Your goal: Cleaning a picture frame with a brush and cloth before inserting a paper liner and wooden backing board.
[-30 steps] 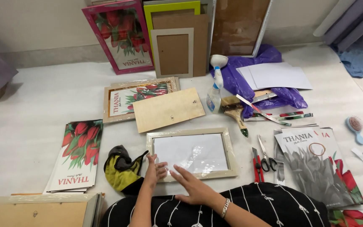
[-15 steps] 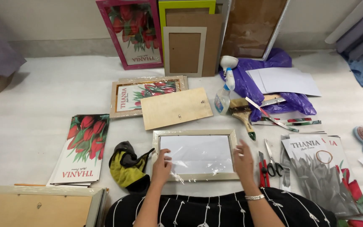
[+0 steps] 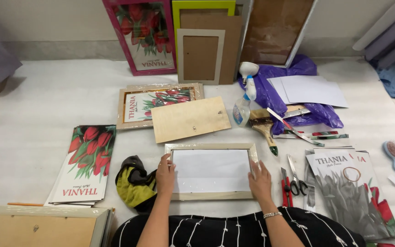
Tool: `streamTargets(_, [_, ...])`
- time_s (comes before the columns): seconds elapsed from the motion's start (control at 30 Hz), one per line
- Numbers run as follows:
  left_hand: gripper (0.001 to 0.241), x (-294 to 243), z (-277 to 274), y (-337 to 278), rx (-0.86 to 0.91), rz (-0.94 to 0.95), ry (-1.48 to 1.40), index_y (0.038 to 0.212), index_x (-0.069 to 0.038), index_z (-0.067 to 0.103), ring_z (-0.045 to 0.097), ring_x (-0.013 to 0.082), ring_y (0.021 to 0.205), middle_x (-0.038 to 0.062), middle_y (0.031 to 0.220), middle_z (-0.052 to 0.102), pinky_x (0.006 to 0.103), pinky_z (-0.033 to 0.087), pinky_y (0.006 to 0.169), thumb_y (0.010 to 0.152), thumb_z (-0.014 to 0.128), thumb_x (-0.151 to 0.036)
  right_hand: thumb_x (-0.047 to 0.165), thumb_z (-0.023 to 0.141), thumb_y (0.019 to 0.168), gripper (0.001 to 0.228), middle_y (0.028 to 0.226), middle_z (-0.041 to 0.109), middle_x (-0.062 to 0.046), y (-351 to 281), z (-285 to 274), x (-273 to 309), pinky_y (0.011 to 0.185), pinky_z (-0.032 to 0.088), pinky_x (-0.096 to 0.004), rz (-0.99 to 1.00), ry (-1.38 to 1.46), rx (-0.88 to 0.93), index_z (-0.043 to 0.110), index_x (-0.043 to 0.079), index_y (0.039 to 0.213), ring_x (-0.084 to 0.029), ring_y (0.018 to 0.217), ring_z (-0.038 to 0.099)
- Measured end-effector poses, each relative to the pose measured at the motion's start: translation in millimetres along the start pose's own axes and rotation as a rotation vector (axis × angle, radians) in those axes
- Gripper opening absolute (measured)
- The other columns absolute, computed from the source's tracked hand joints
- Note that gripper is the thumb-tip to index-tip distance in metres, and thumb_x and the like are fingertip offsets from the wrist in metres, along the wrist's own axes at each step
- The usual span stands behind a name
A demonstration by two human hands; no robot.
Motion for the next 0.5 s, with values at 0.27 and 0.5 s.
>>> streamTargets(0.27, [0.050, -14.0, -14.2, -12.0, -0.240, 0.167, 0.198, 0.137, -0.012, 0.055, 0.056, 0.0298, 0.113, 0.008, 0.135, 0.055, 0.0403, 0.054, 0.094, 0.089, 0.067, -0.005, 0.049, 0.047, 0.098, 0.059, 0.175, 0.007, 0.001, 9.1, 52.6, -23.1, 0.122, 0.023, -0.050, 0.028, -0.206, 0.133, 0.031, 0.051, 0.155, -0.030, 0.158, 0.013])
streamTargets(0.5, [0.049, -7.9, 10.3, -22.4, 0.051, 0.111, 0.694, 0.142, -0.040, 0.059, 0.034, 0.0400, 0.140, 0.011, 0.168, 0.023, 0.0548, 0.035, 0.110, 0.093, 0.066, -0.034, 0.048, 0.047, 0.100, 0.053, 0.175, 0.004, 0.001, 1.2, 27.4, 2.4, 0.125, 0.018, -0.049, 0.107, -0.161, 0.231, 0.038, 0.053, 0.152, -0.028, 0.160, 0.006])
Point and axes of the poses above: each hand's wrist, its own y-axis towards the middle knuckle, its own z-axis out of the palm, x = y × z, the point moved 5 cm from there along y, towards the middle knuckle
